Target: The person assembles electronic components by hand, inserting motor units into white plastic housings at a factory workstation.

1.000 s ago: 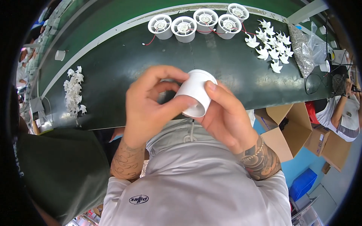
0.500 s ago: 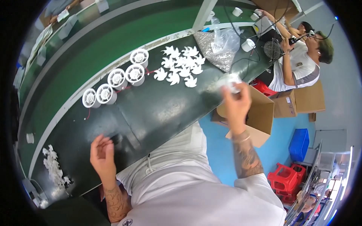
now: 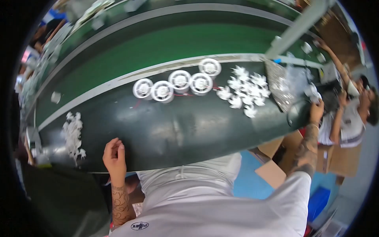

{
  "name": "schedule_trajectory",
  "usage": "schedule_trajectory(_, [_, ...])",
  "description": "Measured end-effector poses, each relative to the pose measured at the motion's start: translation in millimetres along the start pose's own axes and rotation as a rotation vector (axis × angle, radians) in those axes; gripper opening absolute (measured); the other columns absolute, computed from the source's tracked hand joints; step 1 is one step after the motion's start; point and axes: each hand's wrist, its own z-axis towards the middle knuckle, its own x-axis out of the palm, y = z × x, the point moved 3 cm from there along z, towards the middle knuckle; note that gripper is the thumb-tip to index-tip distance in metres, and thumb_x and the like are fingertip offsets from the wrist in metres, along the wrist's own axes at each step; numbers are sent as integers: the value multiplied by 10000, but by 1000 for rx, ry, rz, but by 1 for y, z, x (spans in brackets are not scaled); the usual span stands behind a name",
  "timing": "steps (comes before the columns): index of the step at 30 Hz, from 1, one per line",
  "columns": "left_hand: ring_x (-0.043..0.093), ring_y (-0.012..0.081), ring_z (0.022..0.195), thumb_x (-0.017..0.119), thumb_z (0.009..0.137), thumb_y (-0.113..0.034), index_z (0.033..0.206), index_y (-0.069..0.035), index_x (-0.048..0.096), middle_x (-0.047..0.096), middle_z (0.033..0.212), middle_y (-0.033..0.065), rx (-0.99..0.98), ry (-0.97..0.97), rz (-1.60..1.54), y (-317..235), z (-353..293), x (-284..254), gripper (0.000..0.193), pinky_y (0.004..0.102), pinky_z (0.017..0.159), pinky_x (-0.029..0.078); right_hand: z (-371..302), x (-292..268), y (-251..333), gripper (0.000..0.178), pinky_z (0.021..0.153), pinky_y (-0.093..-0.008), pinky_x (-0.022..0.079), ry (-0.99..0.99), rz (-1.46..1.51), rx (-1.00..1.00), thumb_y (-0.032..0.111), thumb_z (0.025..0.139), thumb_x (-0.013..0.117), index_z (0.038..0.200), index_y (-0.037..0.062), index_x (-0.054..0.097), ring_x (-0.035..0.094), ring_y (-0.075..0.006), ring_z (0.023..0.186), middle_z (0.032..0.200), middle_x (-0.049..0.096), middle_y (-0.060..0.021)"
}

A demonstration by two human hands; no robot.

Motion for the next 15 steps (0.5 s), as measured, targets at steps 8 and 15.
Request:
schedule_trajectory(8, [638, 160, 842, 617, 881, 30, 1030, 30, 646, 646, 1005, 101, -73, -423, 140, 26, -46, -73, 152, 276, 774, 514, -120, 17, 223, 245, 855, -320, 513, -413, 79, -202, 99, 902, 587, 1076, -67, 636, 650, -223, 925, 1022, 688, -133])
schedule_trajectory(15, [550, 331, 1095, 686, 835, -82, 1106, -31, 660, 620, 1144, 143, 92, -721, 789, 43, -15, -108, 277, 434, 976, 426, -348, 94, 552, 600, 1143, -542, 228, 554, -66, -1210, 174, 808, 729, 1371, 118, 531, 375, -356, 1378, 1424, 486, -157])
